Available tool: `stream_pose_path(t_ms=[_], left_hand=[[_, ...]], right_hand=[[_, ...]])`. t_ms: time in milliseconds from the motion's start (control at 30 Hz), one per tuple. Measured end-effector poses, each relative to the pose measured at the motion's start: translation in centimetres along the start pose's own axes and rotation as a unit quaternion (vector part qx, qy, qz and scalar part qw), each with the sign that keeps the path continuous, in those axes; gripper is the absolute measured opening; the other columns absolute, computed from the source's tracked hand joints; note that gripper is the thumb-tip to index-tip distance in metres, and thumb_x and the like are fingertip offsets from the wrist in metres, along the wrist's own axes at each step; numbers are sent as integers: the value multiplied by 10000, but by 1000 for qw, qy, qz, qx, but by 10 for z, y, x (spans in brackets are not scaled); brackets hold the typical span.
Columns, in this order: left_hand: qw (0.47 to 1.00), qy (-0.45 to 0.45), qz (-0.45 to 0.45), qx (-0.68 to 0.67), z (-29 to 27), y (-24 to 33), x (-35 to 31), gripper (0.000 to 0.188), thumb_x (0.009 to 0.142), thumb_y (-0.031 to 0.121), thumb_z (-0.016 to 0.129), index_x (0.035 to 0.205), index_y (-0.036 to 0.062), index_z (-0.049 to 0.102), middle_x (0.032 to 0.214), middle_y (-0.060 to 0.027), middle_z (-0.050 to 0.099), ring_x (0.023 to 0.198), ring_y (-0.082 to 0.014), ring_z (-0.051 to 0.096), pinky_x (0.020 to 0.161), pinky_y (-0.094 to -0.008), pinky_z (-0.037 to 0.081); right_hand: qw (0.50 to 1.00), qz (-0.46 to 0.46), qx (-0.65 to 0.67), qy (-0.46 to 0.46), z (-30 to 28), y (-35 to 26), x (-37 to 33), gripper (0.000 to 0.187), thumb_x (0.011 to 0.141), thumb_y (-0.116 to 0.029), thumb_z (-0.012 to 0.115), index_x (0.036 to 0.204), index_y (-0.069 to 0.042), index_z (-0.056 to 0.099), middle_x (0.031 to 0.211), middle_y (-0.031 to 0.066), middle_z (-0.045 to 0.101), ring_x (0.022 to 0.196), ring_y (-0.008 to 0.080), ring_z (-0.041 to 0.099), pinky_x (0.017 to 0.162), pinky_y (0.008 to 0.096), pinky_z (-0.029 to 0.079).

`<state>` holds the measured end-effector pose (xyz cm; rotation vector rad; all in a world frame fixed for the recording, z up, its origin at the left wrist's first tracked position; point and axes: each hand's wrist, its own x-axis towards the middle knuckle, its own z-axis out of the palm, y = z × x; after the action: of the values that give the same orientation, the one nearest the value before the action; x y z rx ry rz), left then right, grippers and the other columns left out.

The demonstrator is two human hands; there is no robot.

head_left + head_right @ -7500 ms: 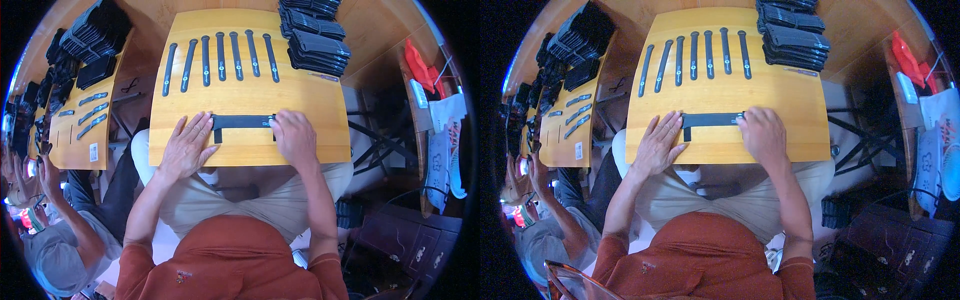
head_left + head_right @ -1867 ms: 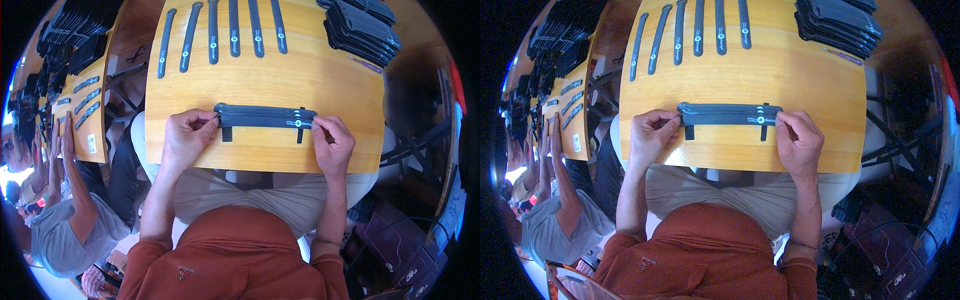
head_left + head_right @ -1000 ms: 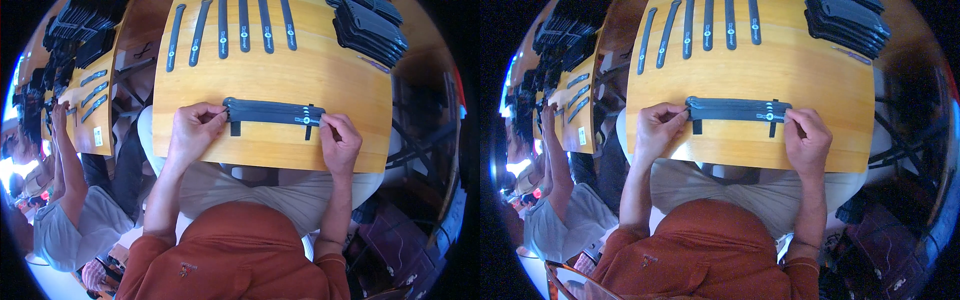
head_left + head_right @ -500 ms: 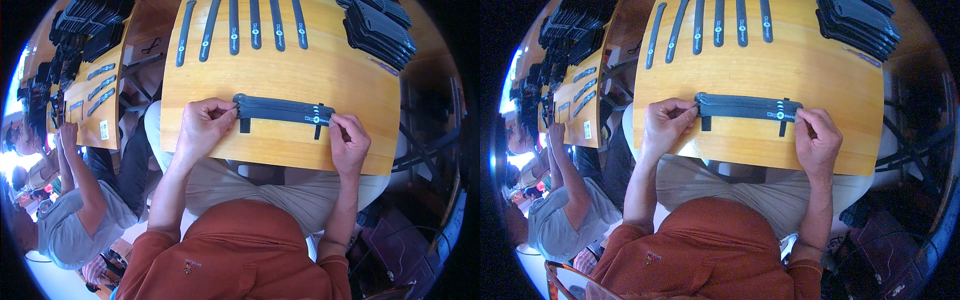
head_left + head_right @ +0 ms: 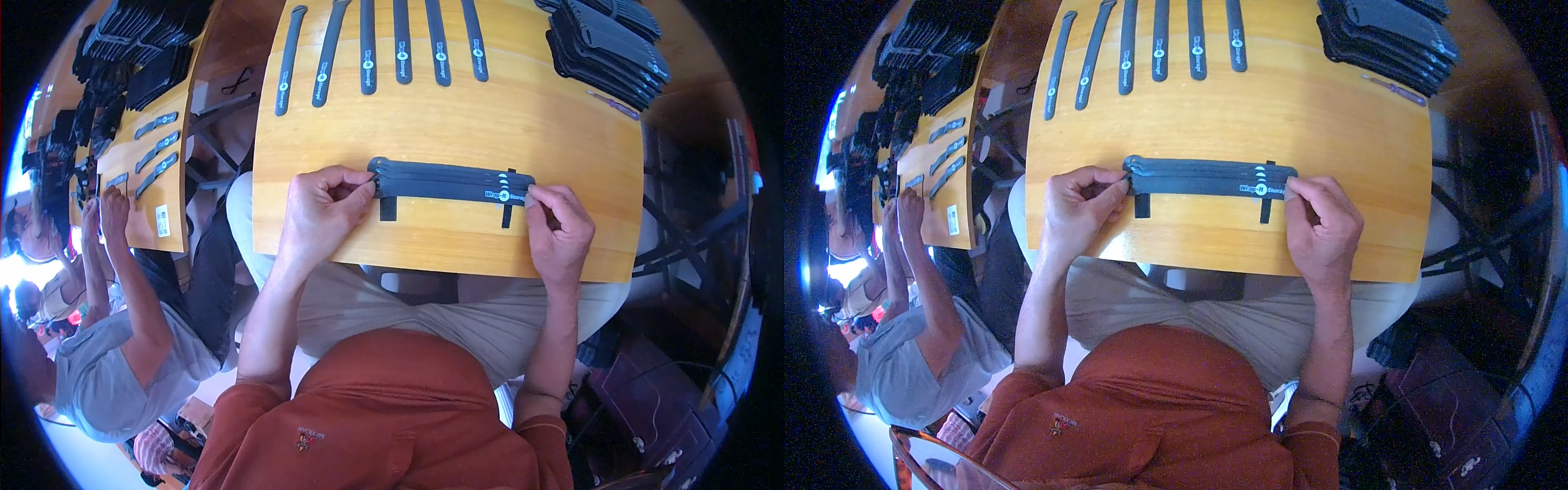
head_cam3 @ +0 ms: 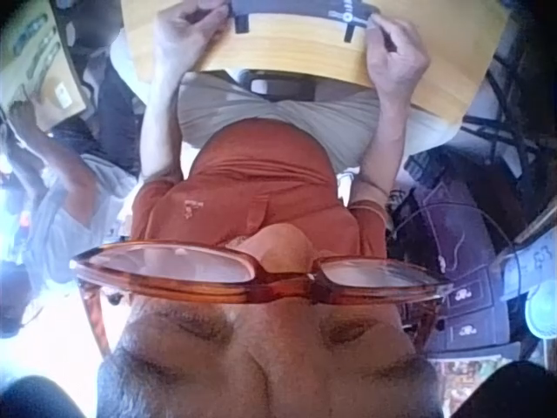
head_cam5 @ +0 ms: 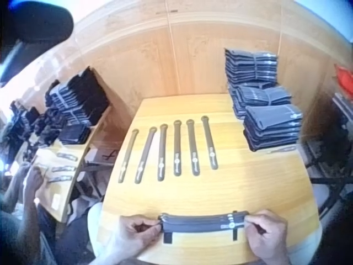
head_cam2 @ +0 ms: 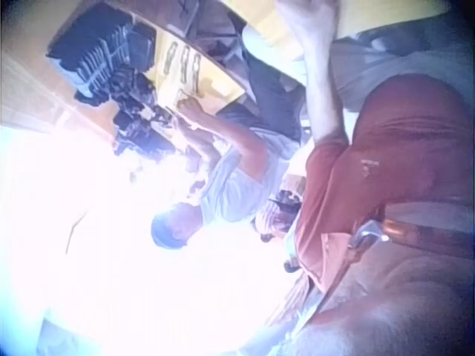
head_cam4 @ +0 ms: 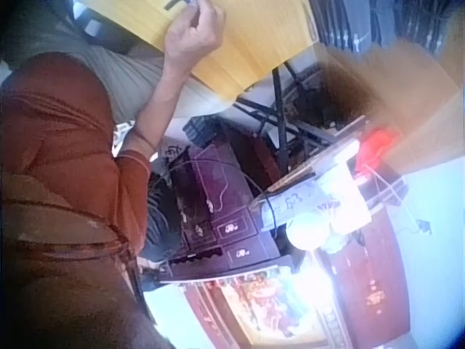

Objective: Inspecting and cleaning watch straps or textile bands using a small hand tool at a manufacturing workbench.

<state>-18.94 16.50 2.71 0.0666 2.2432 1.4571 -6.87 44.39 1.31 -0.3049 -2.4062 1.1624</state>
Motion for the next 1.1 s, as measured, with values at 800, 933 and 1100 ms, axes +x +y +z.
stream_pose_path(t_ms=[800, 933, 1100], left_hand=[[1000, 6, 7, -1, 1, 6, -2, 115, 930, 28, 703, 984, -66, 740, 695, -19, 680, 577, -33, 566, 531, -201, 457], [1000, 10, 14, 4, 1, 5, -1, 121, 917, 30, 712, 983, -68, 741, 693, -26, 682, 579, -38, 566, 528, -209, 454], [1000, 7, 19, 3, -1, 3, -1, 136, 909, 37, 717, 992, -69, 740, 699, -33, 687, 582, -45, 568, 530, -223, 455]], right_hand=[[997, -39, -71, -3, 3, -4, -1, 97, 828, 60, 680, 918, 26, 688, 853, 159, 664, 778, 318, 677, 696, 398, 541], [991, -68, -115, -13, 1, -6, -2, 117, 832, 51, 672, 942, 16, 684, 874, 158, 652, 815, 336, 667, 729, 423, 540], [984, -81, -157, -22, -1, -9, -3, 120, 849, 17, 679, 968, 0, 682, 915, 147, 641, 865, 331, 657, 749, 431, 534]])
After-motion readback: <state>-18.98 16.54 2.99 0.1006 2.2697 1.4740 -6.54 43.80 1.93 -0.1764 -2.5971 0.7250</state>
